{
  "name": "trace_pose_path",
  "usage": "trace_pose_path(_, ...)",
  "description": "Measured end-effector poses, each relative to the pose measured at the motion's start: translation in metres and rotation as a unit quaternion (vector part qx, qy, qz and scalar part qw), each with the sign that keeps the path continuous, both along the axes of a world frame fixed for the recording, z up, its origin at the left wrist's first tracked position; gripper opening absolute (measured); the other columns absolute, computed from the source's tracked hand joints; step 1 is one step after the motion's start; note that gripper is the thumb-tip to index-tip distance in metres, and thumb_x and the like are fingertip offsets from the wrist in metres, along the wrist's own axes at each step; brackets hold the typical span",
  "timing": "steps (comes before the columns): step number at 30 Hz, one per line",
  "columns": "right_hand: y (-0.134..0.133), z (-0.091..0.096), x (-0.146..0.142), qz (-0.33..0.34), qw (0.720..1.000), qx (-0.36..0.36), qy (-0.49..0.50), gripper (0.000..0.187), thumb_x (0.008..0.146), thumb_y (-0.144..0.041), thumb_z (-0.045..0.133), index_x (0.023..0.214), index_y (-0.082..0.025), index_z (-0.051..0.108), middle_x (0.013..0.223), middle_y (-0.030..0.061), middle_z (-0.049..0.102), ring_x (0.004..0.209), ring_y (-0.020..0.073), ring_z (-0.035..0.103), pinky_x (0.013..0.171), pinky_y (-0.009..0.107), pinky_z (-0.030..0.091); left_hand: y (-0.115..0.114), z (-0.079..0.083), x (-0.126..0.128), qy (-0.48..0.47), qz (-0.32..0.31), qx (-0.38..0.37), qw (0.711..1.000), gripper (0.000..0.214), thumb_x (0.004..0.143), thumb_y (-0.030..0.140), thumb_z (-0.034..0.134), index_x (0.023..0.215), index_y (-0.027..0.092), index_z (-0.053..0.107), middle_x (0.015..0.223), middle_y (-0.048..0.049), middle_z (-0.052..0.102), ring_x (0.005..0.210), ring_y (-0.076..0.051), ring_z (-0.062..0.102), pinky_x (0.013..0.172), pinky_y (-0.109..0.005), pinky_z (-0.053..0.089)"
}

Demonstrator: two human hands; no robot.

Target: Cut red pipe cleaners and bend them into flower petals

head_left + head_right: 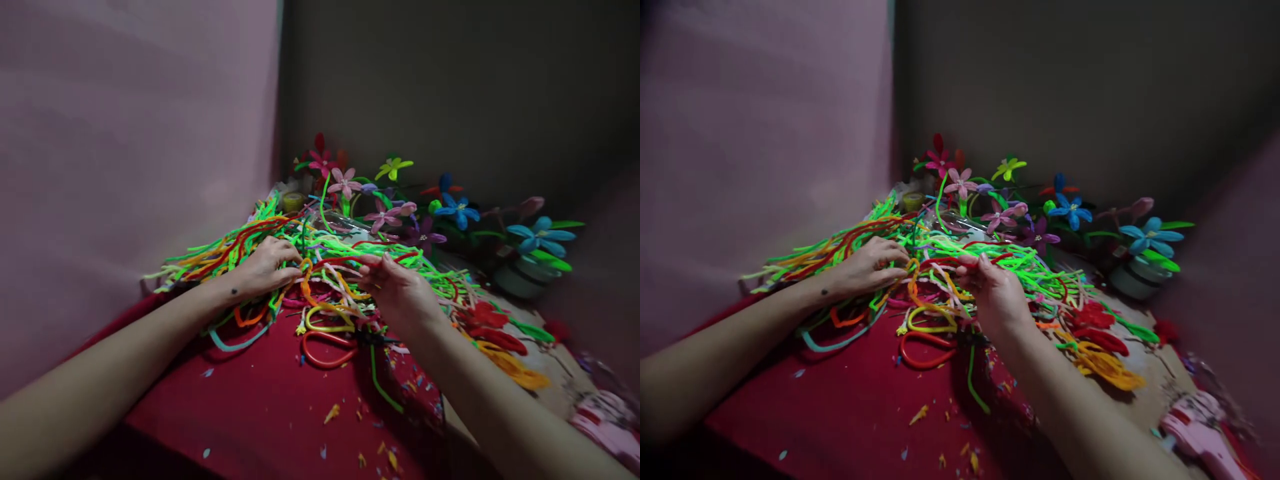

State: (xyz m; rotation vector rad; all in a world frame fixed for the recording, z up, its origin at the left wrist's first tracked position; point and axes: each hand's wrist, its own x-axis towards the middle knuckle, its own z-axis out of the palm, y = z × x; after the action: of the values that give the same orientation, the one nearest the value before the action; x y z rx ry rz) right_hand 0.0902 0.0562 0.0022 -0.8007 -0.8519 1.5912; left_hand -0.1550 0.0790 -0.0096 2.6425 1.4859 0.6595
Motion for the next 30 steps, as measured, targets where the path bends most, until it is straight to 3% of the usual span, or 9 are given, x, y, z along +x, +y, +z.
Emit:
trace_pose_path(5,-0.011,-0.002,0.009,0.01,0.999,-0.018,0.033,0.023,0.081,-0.027,0.056,0.07,-0.013,0.071,0.065,0.0052,0.065,0.061,0.0117,0.056,0.062,0.026,0.043,-0.019,0.02,0.026,-0.102,0.03,0.036,0.994,0.029,0.082,0.04,0.054,0.097,0.019,0.067,0.099,-0.0063,0.065,0.102,-0.021,0.05,0.092,-0.036,0.037)
trace_pose_path(10,-0.02,-0.001,0.012,0.038,0.998,-0.012,0.051,0.023,0.082,-0.025,0.055,0.074,-0.011,0.071,0.065,0.0056,0.064,0.061,0.0112,0.056,0.06,0.024,0.044,-0.041,0.038,0.057,-0.192,-0.005,-0.147,0.97,0.025,0.079,0.035,0.057,0.094,0.018,0.068,0.085,-0.0023,0.065,0.08,-0.014,0.056,0.075,-0.027,0.043)
trace_pose_path(14,-0.025,-0.002,0.02,-0.019,0.999,-0.003,0.031,0.018,0.079,-0.024,0.06,0.075,-0.011,0.071,0.061,0.0049,0.063,0.058,0.0102,0.056,0.056,0.021,0.043,-0.05,0.041,0.066,-0.245,-0.015,-0.262,0.933,0.022,0.08,0.033,0.053,0.08,0.015,0.066,0.062,0.0024,0.054,0.058,-0.009,0.046,0.057,-0.021,0.037)
trace_pose_path(18,-0.03,-0.004,0.026,-0.068,0.997,-0.018,0.03,0.016,0.078,-0.02,0.061,0.068,-0.01,0.069,0.056,0.0034,0.06,0.052,0.0079,0.052,0.048,0.019,0.04,-0.06,0.041,0.071,-0.213,-0.034,-0.313,0.925,0.025,0.081,0.035,0.052,0.074,0.014,0.063,0.059,0.0037,0.048,0.055,-0.007,0.039,0.051,-0.02,0.03)
trace_pose_path(21,-0.036,-0.007,0.028,-0.064,0.996,-0.053,0.034,0.017,0.077,-0.02,0.061,0.065,-0.01,0.067,0.052,0.0021,0.057,0.047,0.0067,0.048,0.046,0.018,0.039,-0.071,0.034,0.075,-0.179,-0.075,-0.322,0.927,0.022,0.082,0.031,0.05,0.074,0.015,0.062,0.062,0.004,0.047,0.057,-0.007,0.039,0.053,-0.019,0.031)
trace_pose_path(26,-0.042,-0.015,0.03,-0.031,0.993,-0.114,0.02,0.012,0.074,-0.018,0.062,0.067,-0.01,0.067,0.049,0.0016,0.056,0.044,0.007,0.046,0.043,0.018,0.038,-0.088,0.024,0.067,-0.114,-0.091,-0.368,0.918,0.024,0.082,0.031,0.047,0.066,0.015,0.055,0.058,0.0036,0.045,0.055,-0.008,0.041,0.052,-0.02,0.032)
trace_pose_path(28,-0.041,-0.017,0.031,-0.033,0.991,-0.128,0.009,0.013,0.076,-0.019,0.06,0.069,-0.011,0.068,0.05,0.0018,0.056,0.043,0.0076,0.047,0.043,0.019,0.039,-0.09,0.028,0.054,-0.144,-0.047,-0.385,0.91,0.025,0.082,0.034,0.047,0.065,0.016,0.053,0.054,0.0041,0.042,0.049,-0.007,0.038,0.047,-0.021,0.029)
trace_pose_path(30,-0.038,-0.017,0.031,-0.046,0.992,-0.115,-0.008,0.014,0.076,-0.021,0.058,0.069,-0.012,0.067,0.051,0.0016,0.057,0.044,0.0082,0.047,0.044,0.021,0.039,-0.086,0.037,0.034,-0.201,0.025,-0.348,0.916,0.022,0.079,0.036,0.05,0.07,0.017,0.055,0.051,0.0043,0.041,0.045,-0.008,0.036,0.044,-0.022,0.027)
